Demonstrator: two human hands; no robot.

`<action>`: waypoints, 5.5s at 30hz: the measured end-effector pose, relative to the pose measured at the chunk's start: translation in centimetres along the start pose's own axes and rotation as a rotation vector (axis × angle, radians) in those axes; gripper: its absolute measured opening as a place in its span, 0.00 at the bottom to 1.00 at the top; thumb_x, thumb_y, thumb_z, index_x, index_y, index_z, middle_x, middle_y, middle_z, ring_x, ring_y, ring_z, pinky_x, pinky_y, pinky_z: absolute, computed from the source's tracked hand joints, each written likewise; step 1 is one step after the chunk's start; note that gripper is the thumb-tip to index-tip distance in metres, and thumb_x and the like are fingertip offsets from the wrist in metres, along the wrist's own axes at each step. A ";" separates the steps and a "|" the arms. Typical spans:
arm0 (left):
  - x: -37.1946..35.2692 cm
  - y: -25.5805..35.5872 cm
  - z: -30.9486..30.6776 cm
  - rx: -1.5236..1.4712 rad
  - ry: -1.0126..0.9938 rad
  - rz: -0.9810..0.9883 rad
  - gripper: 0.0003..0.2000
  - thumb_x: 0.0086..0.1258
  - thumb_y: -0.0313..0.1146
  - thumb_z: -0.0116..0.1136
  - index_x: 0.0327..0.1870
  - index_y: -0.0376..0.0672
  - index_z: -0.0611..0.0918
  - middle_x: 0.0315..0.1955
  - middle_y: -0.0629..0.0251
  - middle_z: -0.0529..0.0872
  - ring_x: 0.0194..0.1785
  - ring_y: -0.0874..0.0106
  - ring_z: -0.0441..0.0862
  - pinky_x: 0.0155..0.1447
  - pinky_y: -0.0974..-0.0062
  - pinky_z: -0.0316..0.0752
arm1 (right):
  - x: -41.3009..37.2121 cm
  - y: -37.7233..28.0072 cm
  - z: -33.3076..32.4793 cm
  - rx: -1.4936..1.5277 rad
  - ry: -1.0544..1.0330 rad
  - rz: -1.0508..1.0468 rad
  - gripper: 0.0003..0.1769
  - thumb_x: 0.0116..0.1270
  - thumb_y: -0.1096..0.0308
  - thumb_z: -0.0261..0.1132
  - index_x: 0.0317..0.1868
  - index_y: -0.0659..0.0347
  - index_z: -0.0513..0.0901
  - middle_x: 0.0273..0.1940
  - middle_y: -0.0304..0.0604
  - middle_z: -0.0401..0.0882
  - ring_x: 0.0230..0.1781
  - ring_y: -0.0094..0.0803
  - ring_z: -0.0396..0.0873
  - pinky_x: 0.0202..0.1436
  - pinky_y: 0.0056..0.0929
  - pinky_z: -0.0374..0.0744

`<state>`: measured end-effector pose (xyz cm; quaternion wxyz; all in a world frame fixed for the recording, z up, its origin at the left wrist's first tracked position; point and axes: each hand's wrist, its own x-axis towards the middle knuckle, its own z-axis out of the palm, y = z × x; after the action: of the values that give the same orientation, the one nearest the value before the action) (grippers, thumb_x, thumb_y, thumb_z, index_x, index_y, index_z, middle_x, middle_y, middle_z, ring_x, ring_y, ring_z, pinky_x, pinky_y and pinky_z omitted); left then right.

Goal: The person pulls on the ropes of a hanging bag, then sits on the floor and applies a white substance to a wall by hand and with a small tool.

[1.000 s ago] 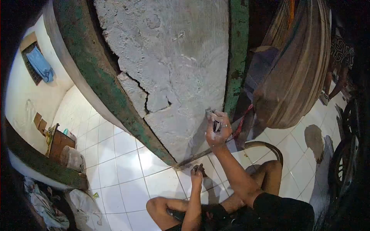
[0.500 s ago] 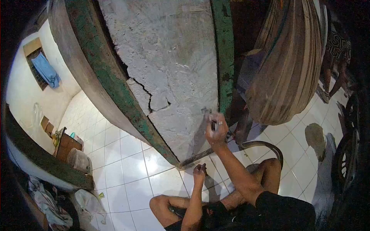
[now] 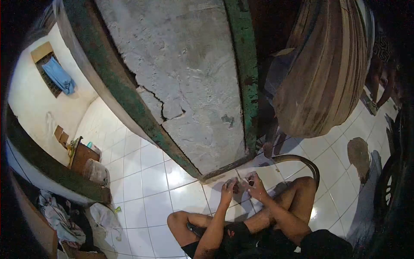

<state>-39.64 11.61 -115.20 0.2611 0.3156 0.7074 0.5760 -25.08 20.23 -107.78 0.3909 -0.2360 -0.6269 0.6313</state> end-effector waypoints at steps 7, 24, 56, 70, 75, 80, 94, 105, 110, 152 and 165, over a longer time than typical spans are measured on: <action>-3.6 10.4 1.2 -0.556 -0.085 -0.366 0.17 0.71 0.44 0.54 0.49 0.37 0.77 0.33 0.63 0.82 0.35 0.71 0.81 0.43 0.70 0.75 | 0.1 -2.3 1.1 -0.147 0.159 0.419 0.19 0.72 0.61 0.56 0.56 0.65 0.67 0.46 0.48 0.71 0.47 0.38 0.71 0.54 0.38 0.71; -3.4 9.1 0.4 -0.210 -0.201 -0.211 0.11 0.63 0.26 0.60 0.46 0.35 0.79 0.36 0.65 0.83 0.35 0.73 0.78 0.38 0.74 0.74 | 0.6 -0.4 0.7 0.191 -0.048 0.371 0.15 0.67 0.56 0.65 0.40 0.61 0.81 0.30 0.34 0.78 0.29 0.21 0.74 0.32 0.26 0.74; -4.3 11.9 -0.3 0.606 -0.268 0.267 0.32 0.53 0.20 0.55 0.65 0.42 0.67 0.56 0.42 0.75 0.58 0.45 0.73 0.60 0.58 0.72 | 0.2 0.9 -0.6 -0.225 0.038 0.303 0.15 0.61 0.74 0.62 0.49 0.66 0.79 0.35 0.40 0.80 0.31 0.28 0.78 0.37 0.29 0.78; -3.7 11.5 0.1 0.601 -0.345 0.423 0.33 0.61 0.16 0.44 0.71 0.48 0.62 0.59 0.43 0.74 0.60 0.45 0.72 0.63 0.58 0.69 | 2.3 6.5 -2.1 0.331 0.083 0.325 0.18 0.63 0.68 0.66 0.50 0.65 0.74 0.36 0.47 0.82 0.31 0.32 0.81 0.35 0.31 0.81; 0.4 17.5 -1.3 0.842 0.050 0.786 0.37 0.52 0.12 0.42 0.69 0.41 0.64 0.66 0.49 0.67 0.68 0.52 0.65 0.69 0.57 0.63 | 1.1 1.7 -3.2 0.323 0.175 0.323 0.18 0.64 0.62 0.65 0.50 0.60 0.74 0.39 0.43 0.79 0.33 0.30 0.77 0.35 0.32 0.79; 5.7 28.9 -1.8 0.821 0.277 1.171 0.35 0.52 0.11 0.41 0.68 0.37 0.65 0.68 0.51 0.66 0.72 0.52 0.60 0.74 0.55 0.56 | 2.7 9.6 -2.3 -0.231 0.132 0.150 0.19 0.61 0.61 0.65 0.48 0.61 0.75 0.37 0.52 0.80 0.34 0.44 0.80 0.36 0.40 0.79; 10.9 26.6 0.7 0.929 0.354 1.285 0.32 0.56 0.16 0.44 0.68 0.36 0.63 0.68 0.48 0.64 0.72 0.53 0.59 0.74 0.54 0.56 | 1.8 3.1 -1.8 -0.540 0.100 0.125 0.23 0.59 0.60 0.65 0.49 0.66 0.73 0.38 0.57 0.80 0.39 0.53 0.80 0.42 0.48 0.77; 10.3 27.0 1.6 0.872 0.399 1.209 0.35 0.51 0.13 0.44 0.67 0.37 0.65 0.68 0.51 0.66 0.72 0.52 0.60 0.72 0.50 0.58 | 2.1 1.0 -1.5 -0.395 0.033 0.213 0.18 0.60 0.69 0.65 0.49 0.62 0.72 0.37 0.53 0.80 0.34 0.46 0.80 0.44 0.40 0.79; 11.0 32.3 1.8 0.789 0.446 1.311 0.33 0.53 0.14 0.44 0.67 0.36 0.66 0.67 0.50 0.66 0.72 0.52 0.60 0.72 0.51 0.58 | 2.1 8.5 -1.3 0.173 -0.030 0.258 0.15 0.61 0.72 0.63 0.48 0.60 0.73 0.36 0.47 0.79 0.30 0.32 0.79 0.33 0.29 0.79; 10.8 32.2 2.4 0.640 0.553 1.310 0.25 0.63 0.18 0.40 0.64 0.31 0.66 0.62 0.45 0.72 0.67 0.46 0.66 0.69 0.49 0.62 | 2.4 2.0 0.0 -0.378 0.045 0.176 0.12 0.60 0.73 0.64 0.44 0.62 0.76 0.32 0.46 0.79 0.30 0.34 0.77 0.35 0.32 0.75; 11.5 37.7 3.0 0.511 0.606 1.355 0.25 0.62 0.14 0.39 0.63 0.32 0.66 0.61 0.43 0.72 0.67 0.45 0.67 0.69 0.49 0.63 | 1.9 3.0 -0.4 -0.203 -0.003 0.252 0.16 0.59 0.68 0.67 0.46 0.62 0.75 0.29 0.41 0.78 0.29 0.28 0.77 0.30 0.29 0.75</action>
<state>-39.61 27.36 -78.96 -0.4323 0.5577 0.5119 0.4900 -26.48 22.25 -110.38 0.2819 -0.3502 -0.6533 0.6092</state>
